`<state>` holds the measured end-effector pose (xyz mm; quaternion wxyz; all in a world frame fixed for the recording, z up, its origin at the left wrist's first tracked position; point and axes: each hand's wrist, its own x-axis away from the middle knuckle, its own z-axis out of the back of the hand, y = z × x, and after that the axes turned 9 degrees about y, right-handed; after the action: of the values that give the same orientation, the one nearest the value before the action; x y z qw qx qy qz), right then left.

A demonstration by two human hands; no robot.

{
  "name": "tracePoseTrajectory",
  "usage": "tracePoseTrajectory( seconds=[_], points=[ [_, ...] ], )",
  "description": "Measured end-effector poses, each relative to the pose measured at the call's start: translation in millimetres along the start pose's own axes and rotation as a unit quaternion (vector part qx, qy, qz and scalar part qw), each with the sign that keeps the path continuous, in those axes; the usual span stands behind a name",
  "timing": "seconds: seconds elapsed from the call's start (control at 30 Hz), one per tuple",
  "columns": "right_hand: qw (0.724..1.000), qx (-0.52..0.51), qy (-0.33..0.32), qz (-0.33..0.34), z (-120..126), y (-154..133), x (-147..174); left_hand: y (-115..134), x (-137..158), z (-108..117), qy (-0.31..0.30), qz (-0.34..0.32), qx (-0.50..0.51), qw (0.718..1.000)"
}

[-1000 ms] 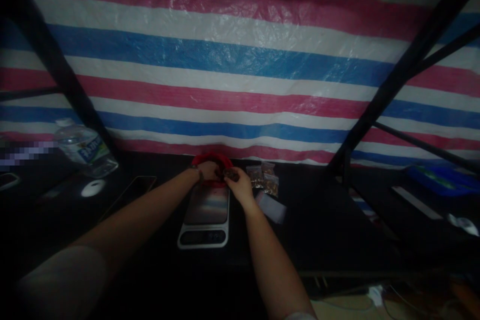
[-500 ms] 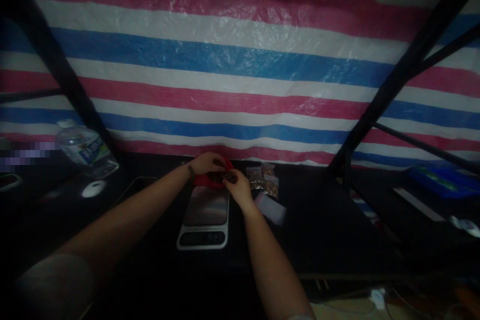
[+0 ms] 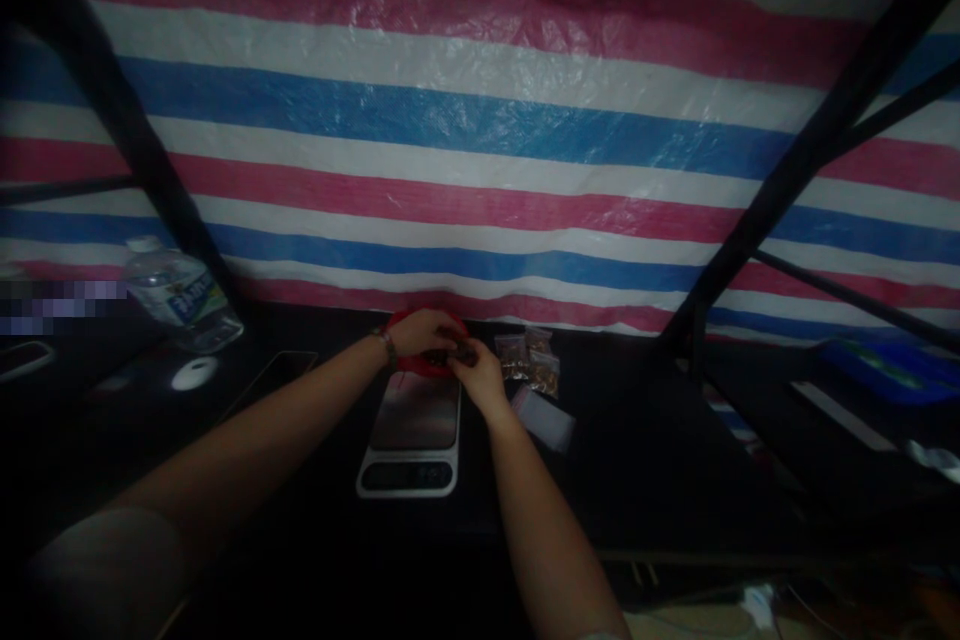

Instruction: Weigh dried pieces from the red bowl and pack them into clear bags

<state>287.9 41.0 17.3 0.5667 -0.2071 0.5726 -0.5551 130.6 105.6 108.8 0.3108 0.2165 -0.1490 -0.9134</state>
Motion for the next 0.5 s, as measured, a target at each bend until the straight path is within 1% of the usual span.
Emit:
tracePoseTrajectory(
  seconds=[0.1,0.23,0.33,0.5],
  points=[
    [1.0,-0.001,0.003,0.002,0.0,-2.0,0.5,2.7,0.7,-0.2,0.006,0.012,0.007,1.0],
    [1.0,-0.001,0.007,-0.008,0.2,-2.2,0.2,6.5,1.5,1.0,-0.006,-0.007,0.022,1.0],
    [1.0,-0.011,0.006,-0.014,-0.5,-0.4,-0.5,6.5,2.7,1.5,-0.001,-0.01,0.038,0.999],
    [1.0,-0.026,0.0,-0.014,-1.7,3.9,-1.9,4.3,5.4,1.5,-0.003,0.004,0.062,0.998]
  ],
)
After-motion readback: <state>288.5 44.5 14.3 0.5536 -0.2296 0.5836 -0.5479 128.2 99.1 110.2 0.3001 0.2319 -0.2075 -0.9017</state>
